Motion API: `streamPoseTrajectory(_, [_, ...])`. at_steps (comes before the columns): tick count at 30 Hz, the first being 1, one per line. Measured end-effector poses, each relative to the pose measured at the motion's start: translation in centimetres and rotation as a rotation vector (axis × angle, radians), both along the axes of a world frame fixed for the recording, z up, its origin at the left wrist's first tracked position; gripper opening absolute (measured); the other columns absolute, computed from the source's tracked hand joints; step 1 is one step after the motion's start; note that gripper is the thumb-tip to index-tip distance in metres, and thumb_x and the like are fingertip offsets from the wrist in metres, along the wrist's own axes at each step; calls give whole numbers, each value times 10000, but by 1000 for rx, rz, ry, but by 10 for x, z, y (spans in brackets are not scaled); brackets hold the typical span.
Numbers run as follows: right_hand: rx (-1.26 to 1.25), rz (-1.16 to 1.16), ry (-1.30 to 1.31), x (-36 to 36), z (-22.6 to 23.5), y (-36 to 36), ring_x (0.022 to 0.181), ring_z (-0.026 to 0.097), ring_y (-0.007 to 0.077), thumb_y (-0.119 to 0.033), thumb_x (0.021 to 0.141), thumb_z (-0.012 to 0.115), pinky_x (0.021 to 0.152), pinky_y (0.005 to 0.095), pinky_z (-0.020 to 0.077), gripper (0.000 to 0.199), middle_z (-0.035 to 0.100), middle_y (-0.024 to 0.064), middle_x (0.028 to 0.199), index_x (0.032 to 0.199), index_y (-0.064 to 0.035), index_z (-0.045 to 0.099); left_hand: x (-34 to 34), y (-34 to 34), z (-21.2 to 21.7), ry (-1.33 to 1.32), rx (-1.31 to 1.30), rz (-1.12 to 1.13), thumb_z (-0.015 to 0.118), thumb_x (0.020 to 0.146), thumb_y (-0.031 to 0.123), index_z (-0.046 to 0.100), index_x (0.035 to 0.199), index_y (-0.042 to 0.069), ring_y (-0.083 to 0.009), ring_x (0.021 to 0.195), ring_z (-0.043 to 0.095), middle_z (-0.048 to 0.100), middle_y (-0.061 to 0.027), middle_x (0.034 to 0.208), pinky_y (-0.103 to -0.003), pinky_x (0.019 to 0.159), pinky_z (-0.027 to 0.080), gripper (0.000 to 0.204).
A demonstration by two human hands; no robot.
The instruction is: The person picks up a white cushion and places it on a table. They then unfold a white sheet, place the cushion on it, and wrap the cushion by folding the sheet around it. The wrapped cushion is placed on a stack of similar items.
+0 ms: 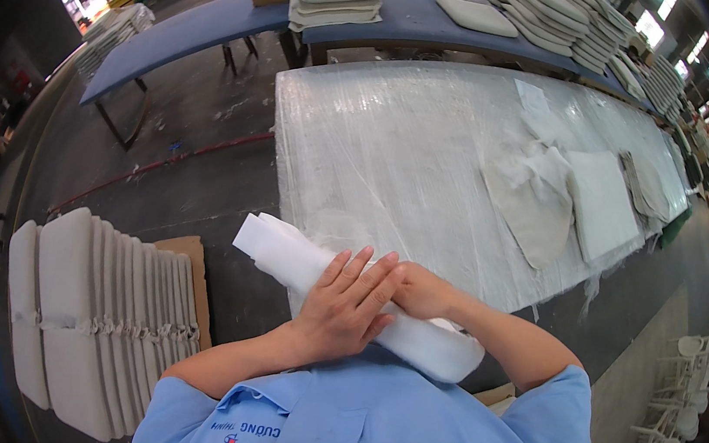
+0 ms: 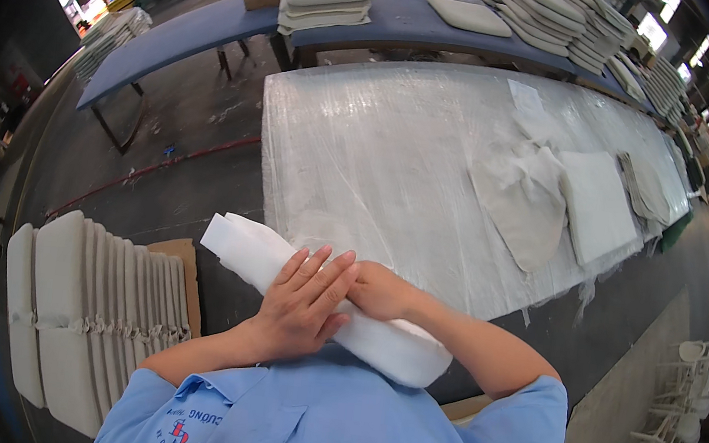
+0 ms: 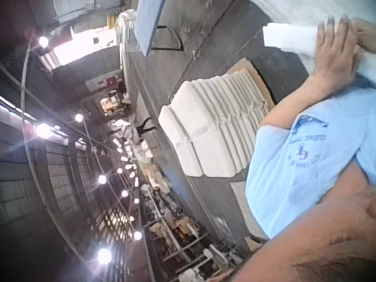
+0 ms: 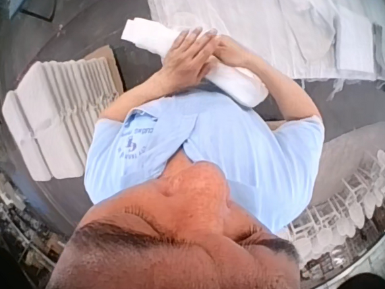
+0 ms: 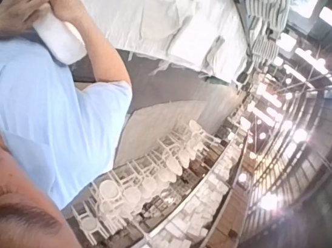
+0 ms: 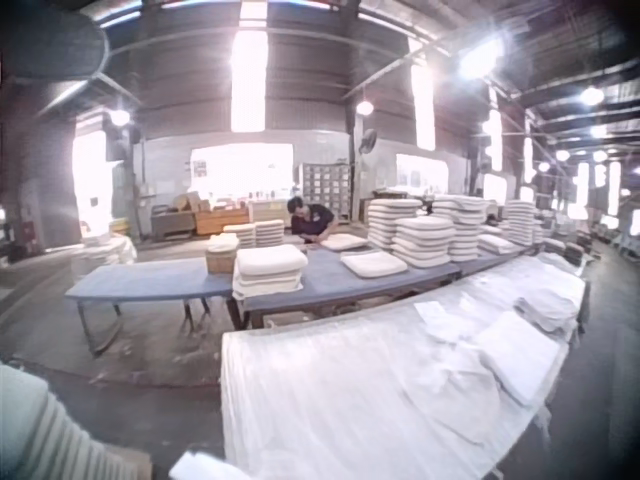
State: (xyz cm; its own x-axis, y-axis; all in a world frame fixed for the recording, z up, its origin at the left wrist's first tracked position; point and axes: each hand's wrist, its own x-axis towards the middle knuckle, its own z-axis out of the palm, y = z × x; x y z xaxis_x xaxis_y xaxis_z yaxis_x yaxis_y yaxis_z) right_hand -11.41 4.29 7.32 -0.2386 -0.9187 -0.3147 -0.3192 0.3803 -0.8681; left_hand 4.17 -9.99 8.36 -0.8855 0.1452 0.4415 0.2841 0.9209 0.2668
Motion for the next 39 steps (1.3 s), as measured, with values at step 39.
streamPoseTrajectory(39, [118, -222, -373, -6, -17, 77, 798, 520, 94, -172, 1026, 518, 720, 309, 465, 186, 595, -31, 873, 856, -138, 587, -4, 52, -13, 85, -19, -156, 573, 989, 346, 683, 1327, 85, -385, 1368, 516, 636, -112, 1402, -527, 1199, 279, 441])
